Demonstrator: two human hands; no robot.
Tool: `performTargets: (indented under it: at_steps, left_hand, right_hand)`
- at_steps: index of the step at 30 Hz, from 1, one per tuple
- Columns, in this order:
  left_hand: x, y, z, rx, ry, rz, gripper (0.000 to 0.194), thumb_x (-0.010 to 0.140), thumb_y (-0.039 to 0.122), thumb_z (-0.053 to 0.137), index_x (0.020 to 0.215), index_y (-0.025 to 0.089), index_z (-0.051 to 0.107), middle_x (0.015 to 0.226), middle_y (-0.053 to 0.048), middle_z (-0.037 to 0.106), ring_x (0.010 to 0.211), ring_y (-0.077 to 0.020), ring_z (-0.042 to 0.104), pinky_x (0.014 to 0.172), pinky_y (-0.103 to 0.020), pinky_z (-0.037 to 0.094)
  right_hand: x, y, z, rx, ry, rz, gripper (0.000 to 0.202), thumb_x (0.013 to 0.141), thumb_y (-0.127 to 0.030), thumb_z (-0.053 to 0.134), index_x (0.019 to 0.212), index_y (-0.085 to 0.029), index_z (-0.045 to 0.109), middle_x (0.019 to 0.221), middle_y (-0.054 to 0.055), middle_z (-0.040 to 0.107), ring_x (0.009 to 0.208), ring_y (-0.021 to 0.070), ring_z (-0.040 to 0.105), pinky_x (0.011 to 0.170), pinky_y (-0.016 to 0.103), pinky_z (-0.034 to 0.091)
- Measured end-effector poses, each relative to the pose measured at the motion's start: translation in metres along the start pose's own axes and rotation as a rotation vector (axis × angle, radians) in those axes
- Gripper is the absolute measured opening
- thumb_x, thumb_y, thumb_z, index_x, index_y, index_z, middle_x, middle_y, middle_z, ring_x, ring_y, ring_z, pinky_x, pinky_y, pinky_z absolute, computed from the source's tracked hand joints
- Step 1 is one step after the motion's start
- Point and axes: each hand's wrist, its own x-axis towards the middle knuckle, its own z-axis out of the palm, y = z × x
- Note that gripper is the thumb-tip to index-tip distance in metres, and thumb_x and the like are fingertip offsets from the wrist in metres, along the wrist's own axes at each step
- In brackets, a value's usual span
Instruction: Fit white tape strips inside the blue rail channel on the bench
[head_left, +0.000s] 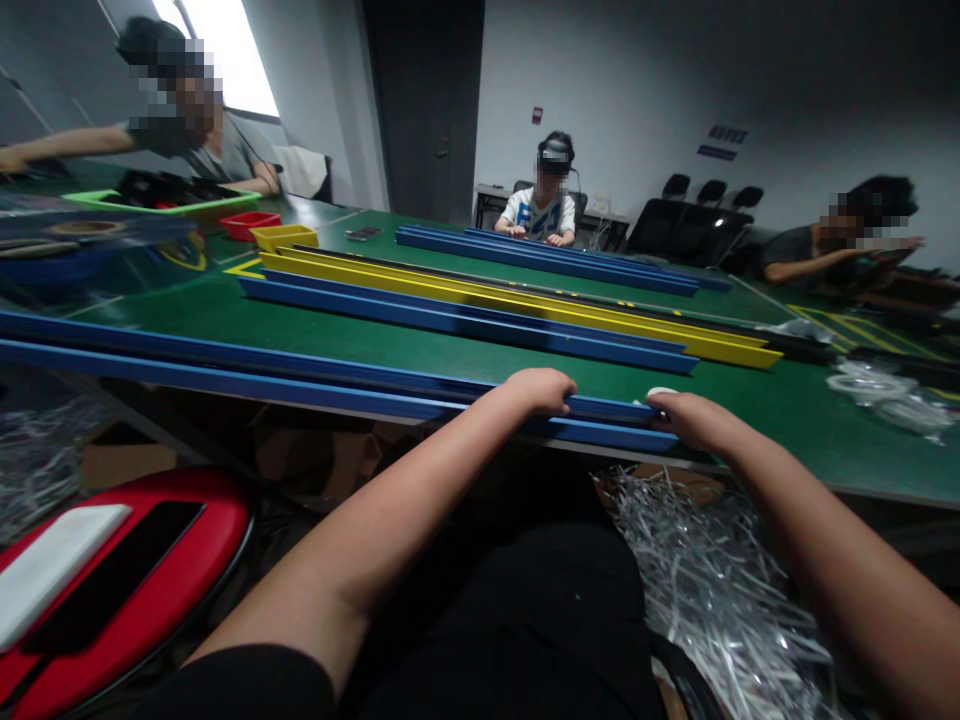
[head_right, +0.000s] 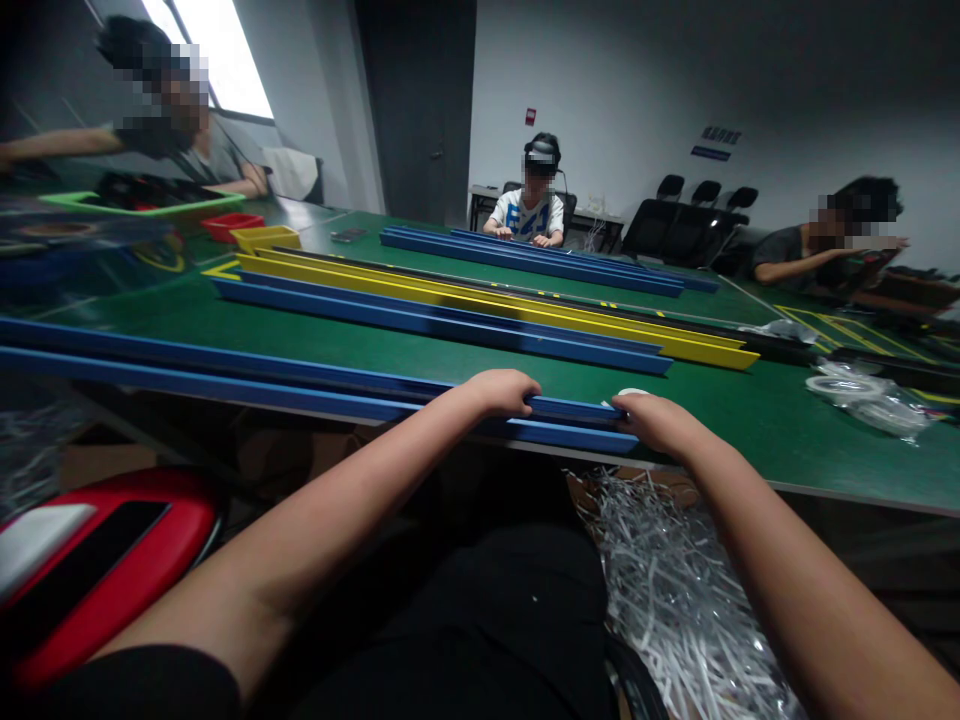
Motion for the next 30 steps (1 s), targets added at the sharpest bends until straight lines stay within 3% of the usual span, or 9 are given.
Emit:
performTargets:
  at_steps: [10, 21, 30]
  left_hand:
    - [0.001, -0.001, 0.001, 0.004, 0.015, 0.009, 0.028, 0.076, 0.034, 0.057, 0.101, 0.027, 0.068, 0.101, -0.004, 0.073, 0.087, -0.0222, 0.067, 0.062, -0.028, 0.045]
    - [0.000, 0.001, -0.002, -0.002, -0.032, -0.018, 0.028, 0.078, 0.033, 0.058, 0.102, 0.025, 0.070, 0.102, -0.006, 0.073, 0.090, -0.0216, 0.067, 0.069, -0.027, 0.047]
    - [0.001, 0.002, -0.001, -0.005, -0.022, -0.015, 0.028, 0.078, 0.033, 0.057, 0.101, 0.025, 0.070, 0.101, -0.006, 0.073, 0.090, -0.0216, 0.066, 0.070, -0.028, 0.047]
  right_hand:
    - [0.011, -0.001, -0.009, -0.154, -0.068, -0.128, 0.018, 0.078, -0.041, 0.061, 0.085, -0.025, 0.066, 0.088, 0.005, 0.070, 0.074, 0.0208, 0.062, 0.062, 0.030, 0.039]
    - [0.033, -0.047, -0.029, -0.379, -0.172, -0.251, 0.031, 0.084, -0.051, 0.051, 0.084, -0.024, 0.066, 0.083, 0.006, 0.071, 0.070, 0.0194, 0.062, 0.056, 0.028, 0.030]
    - [0.041, -0.057, -0.040, -0.472, -0.215, -0.253, 0.033, 0.080, -0.051, 0.055, 0.086, -0.022, 0.070, 0.084, 0.008, 0.072, 0.067, 0.0195, 0.063, 0.054, 0.028, 0.029]
